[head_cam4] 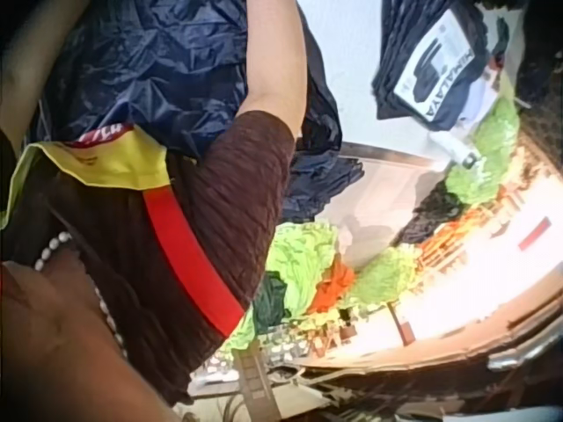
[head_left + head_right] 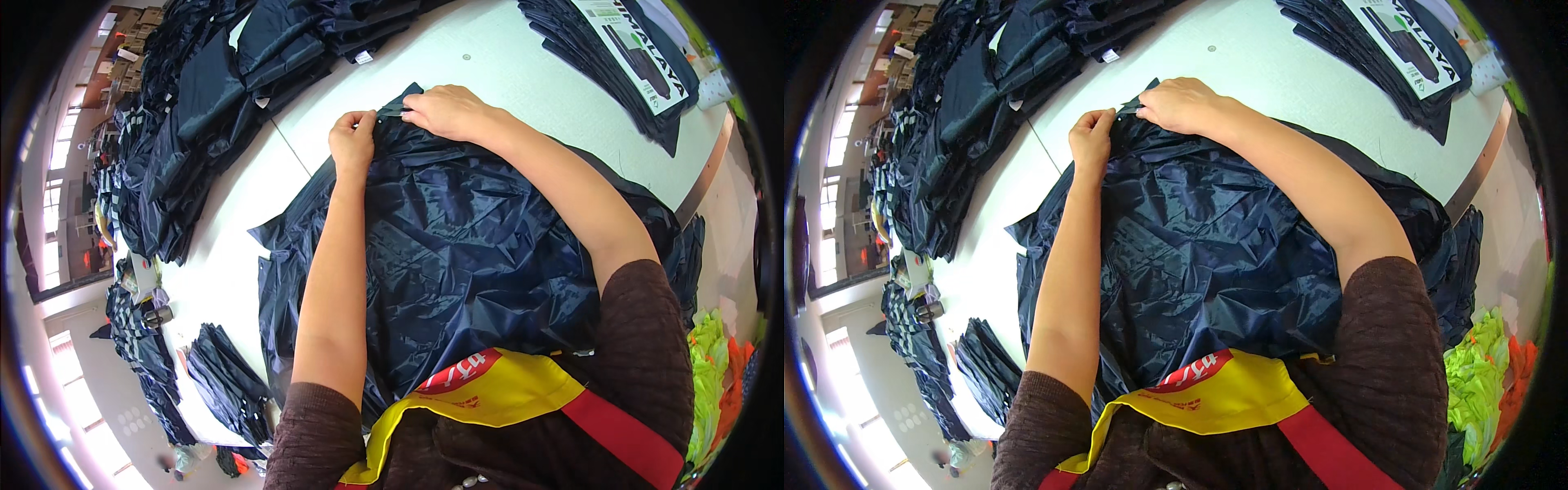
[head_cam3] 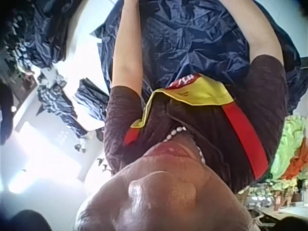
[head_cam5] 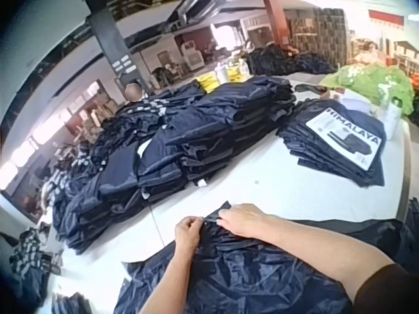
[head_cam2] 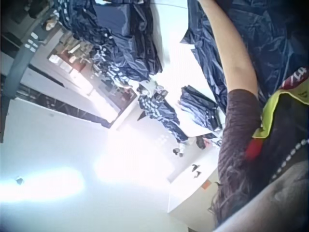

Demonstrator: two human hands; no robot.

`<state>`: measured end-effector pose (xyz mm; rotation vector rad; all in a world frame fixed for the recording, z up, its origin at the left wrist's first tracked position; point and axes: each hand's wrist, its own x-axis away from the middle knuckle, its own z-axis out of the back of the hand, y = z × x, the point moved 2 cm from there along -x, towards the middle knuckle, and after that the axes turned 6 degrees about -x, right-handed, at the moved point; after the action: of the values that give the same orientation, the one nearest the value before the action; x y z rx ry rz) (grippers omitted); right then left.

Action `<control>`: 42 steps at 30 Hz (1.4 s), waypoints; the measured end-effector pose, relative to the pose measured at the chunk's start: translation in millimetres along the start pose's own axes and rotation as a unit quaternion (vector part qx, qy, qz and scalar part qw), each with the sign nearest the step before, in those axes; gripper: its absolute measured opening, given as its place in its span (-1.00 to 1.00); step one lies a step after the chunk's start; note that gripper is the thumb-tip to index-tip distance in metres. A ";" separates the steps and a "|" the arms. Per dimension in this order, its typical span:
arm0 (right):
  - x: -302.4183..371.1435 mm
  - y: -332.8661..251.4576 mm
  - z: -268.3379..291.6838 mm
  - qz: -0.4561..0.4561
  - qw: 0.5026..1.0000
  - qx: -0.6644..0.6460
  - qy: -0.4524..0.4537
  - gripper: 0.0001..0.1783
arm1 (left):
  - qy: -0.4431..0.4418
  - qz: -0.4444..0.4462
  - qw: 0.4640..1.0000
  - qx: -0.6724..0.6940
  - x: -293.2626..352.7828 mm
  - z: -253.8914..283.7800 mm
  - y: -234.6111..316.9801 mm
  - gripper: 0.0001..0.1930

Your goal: The person folds a dark jacket on a table, aligns the edges, and places it into a small black pouch. They then remove the jacket from the pouch, unfold it, and repeat the folding process before placing it back into the pouch.

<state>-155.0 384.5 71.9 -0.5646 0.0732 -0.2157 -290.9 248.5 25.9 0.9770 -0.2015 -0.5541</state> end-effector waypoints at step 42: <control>-22.2 49.8 -25.5 -0.149 0.948 -0.275 0.068 -0.47 | 0.029 0.266 0.912 -0.312 154.8 282.5 -177.0 -0.24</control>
<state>-170.8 417.0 23.8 -1.1191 0.1842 -0.5385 -336.6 -116.1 23.1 0.2845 -0.2096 -0.0639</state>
